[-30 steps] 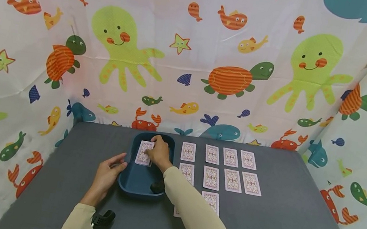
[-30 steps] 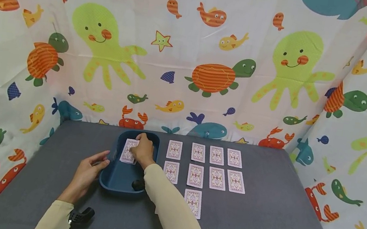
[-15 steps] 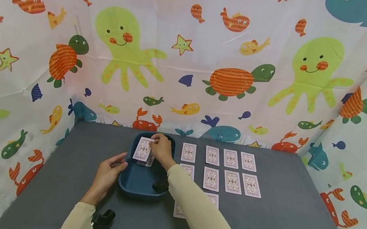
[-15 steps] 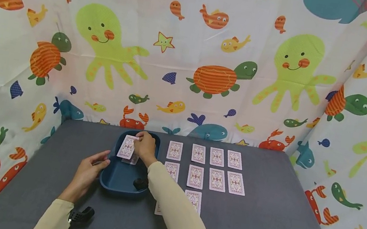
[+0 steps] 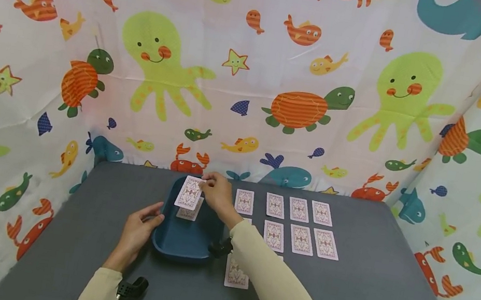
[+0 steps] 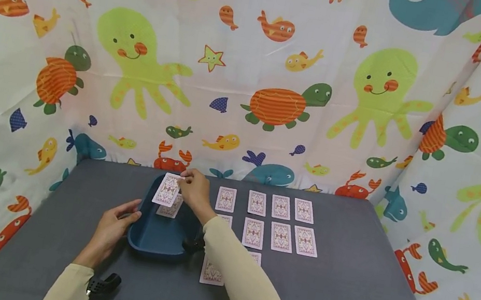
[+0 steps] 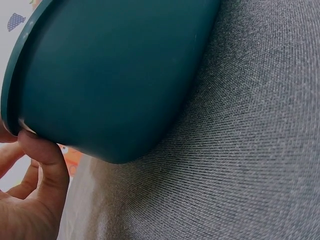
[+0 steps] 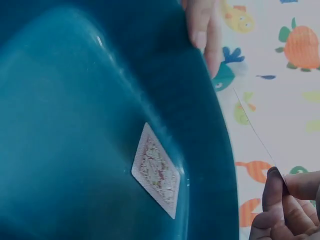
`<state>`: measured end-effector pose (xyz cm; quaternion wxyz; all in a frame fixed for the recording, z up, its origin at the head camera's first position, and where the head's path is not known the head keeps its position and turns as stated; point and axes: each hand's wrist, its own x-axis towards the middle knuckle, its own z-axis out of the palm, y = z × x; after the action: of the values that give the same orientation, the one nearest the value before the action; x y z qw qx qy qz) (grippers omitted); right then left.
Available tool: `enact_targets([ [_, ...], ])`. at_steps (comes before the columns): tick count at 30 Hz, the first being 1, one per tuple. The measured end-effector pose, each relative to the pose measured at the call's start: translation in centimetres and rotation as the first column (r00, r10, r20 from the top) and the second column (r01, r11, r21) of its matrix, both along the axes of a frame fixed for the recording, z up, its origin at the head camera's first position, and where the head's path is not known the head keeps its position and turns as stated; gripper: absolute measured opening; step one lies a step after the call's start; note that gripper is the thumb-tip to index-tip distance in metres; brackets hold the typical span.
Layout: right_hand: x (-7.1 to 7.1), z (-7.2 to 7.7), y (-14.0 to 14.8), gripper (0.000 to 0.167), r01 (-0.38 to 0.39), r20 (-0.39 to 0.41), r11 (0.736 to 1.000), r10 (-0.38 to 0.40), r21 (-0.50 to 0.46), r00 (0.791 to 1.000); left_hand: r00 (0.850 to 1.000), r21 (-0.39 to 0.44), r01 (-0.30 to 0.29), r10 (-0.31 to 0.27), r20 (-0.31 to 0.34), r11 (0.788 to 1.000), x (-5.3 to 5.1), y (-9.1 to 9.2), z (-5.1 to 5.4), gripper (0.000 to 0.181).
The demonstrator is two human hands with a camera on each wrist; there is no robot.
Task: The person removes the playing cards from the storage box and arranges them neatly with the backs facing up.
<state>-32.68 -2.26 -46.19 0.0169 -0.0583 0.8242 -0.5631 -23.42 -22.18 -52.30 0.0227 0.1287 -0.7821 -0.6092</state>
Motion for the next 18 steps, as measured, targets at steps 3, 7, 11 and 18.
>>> enact_targets([
  [3, 0.5, 0.3, 0.7, 0.013, -0.004, -0.02, 1.0, 0.004, -0.004, 1.0, 1.0, -0.005, -0.003, 0.003, 0.005, 1.0, 0.1, 0.0, -0.1, 0.042],
  [7, 1.2, 0.6, 1.8, 0.014, -0.015, -0.055, 1.0, 0.014, -0.011, 0.998, 1.0, -0.009, 0.003, -0.003, 0.008, 1.0, 0.3, -0.1, 0.0, 0.043],
  [11, 1.7, 0.6, 3.0, 0.014, -0.02, -0.067, 0.999, 0.018, -0.033, 0.998, 1.0, -0.006, 0.004, -0.004, 0.003, 1.0, 0.3, -0.2, 0.0, 0.043],
  [18, 2.3, 0.2, 5.9, 0.016, -0.006, -0.067, 0.998, 0.002, -0.061, 0.998, 1.0, -0.004, 0.005, -0.005, -0.001, 1.0, 0.2, 0.0, 0.0, 0.043],
])
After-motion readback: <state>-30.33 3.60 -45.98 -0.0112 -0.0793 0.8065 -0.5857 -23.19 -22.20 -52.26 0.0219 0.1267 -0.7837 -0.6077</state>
